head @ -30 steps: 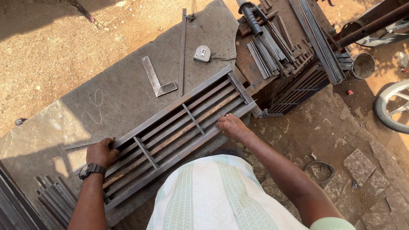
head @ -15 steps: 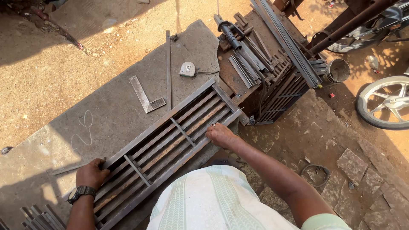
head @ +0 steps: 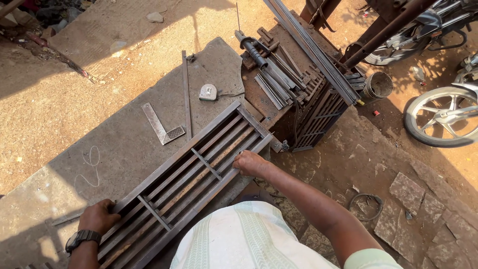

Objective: Fabricate a metal grate by measuring and welding metal bars together.

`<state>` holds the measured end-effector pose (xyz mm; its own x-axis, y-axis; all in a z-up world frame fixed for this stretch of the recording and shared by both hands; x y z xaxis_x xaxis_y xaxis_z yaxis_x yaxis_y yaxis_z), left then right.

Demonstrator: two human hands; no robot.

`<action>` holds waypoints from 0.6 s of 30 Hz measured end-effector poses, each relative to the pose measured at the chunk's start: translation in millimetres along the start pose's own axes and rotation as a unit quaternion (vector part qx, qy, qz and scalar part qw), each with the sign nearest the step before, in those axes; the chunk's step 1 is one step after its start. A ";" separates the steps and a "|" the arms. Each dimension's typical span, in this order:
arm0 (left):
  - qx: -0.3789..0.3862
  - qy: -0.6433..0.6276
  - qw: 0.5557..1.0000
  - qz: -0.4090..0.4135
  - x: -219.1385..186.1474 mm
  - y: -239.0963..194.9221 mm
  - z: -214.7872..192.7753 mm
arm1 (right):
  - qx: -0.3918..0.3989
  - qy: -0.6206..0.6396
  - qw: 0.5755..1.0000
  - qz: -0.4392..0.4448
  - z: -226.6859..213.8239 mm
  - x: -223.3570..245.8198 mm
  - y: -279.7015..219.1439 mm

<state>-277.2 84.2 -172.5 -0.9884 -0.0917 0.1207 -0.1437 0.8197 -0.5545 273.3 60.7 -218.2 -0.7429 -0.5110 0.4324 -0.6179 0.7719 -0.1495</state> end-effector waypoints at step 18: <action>0.034 0.016 0.999 -0.014 -12.1 -3.6 -6.4 | -0.023 0.001 1.000 -0.012 1.0 -4.1 -2.3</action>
<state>-264.4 86.0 -166.7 -0.9822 -0.0948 0.1623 -0.1749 0.7772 -0.6045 277.5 60.6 -220.5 -0.7273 -0.5289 0.4374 -0.6233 0.7758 -0.0983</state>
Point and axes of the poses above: each hand's wrist, its own y-axis towards the middle knuckle, its own z-axis out of the palm, x = y × z, the point moved 3 cm from there along y, towards the middle knuckle, and after that the axes turned 4 degrees about y, right-handed, at the moved point
